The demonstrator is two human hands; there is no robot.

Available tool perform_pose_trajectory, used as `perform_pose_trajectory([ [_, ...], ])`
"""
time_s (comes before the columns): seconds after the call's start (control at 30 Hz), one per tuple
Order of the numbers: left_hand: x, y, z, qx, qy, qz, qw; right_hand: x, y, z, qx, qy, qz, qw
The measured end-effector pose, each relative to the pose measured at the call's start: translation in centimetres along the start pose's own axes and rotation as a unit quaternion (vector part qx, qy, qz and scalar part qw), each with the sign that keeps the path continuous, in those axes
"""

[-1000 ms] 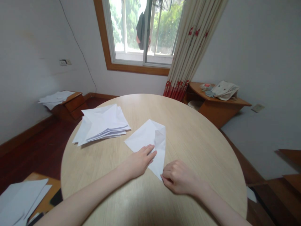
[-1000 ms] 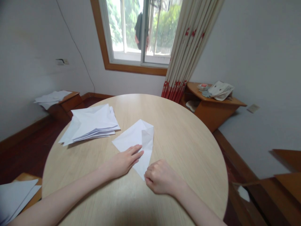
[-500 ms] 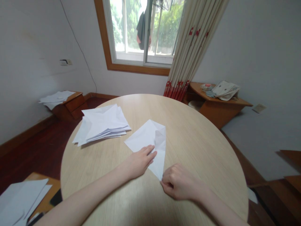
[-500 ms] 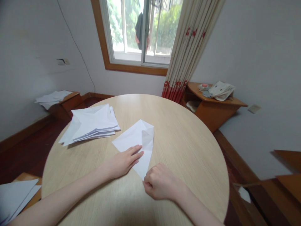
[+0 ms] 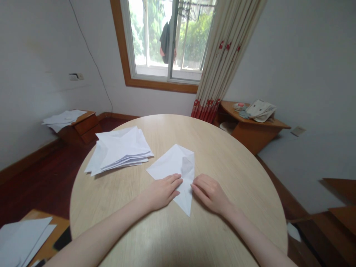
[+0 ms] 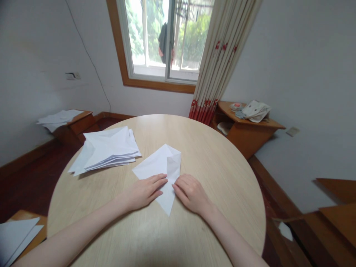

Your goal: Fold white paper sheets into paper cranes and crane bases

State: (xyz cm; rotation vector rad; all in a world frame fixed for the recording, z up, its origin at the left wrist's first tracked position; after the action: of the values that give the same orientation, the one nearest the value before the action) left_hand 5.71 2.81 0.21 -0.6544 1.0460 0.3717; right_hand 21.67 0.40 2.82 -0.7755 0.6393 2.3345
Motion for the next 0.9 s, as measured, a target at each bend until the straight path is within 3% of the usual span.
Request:
perform_pose_trajectory([
  [0.17, 0.1, 0.0, 0.0, -0.022, -0.012, 0.026, 0.999, 0.0, -0.3, 1.4, -0.025, -0.003, -0.03, 0.999],
  [0.33, 1.1, 0.2, -0.1, 0.012, -0.031, 0.08, 0.996, 0.0, 0.0, 2.7, -0.067, -0.043, -0.068, 0.995],
  [0.47, 1.2, 0.1, -0.1, 0.041, -0.053, 0.102, 0.993, 0.0, 0.1, 2.6, -0.08, -0.06, -0.084, 0.991],
  [0.63, 0.9, 0.2, -0.1, 0.021, -0.026, 0.092, 0.995, -0.3, 0.0, 1.8, -0.094, -0.054, -0.099, 0.989],
  [0.73, 0.4, 0.4, -0.1, 0.011, -0.014, 0.063, 0.998, -0.5, -0.8, 1.5, -0.056, -0.02, -0.106, 0.993],
  [0.9, -0.5, 0.6, -0.2, 0.005, 0.01, 0.026, 1.0, 0.0, -2.6, 0.6, 0.042, 0.094, -0.117, 0.988],
])
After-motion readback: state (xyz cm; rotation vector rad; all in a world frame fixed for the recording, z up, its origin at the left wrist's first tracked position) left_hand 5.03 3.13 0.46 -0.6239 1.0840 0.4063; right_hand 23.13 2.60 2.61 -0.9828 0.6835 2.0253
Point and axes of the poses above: each hand's wrist, its own z-axis towards the middle knuckle, its own x-axis out of the palm, y = z × x, the point moved 5 cm from there along z, towards the middle knuckle, and after that the axes turned 15 degrees about -y, right-handed, at the moved point
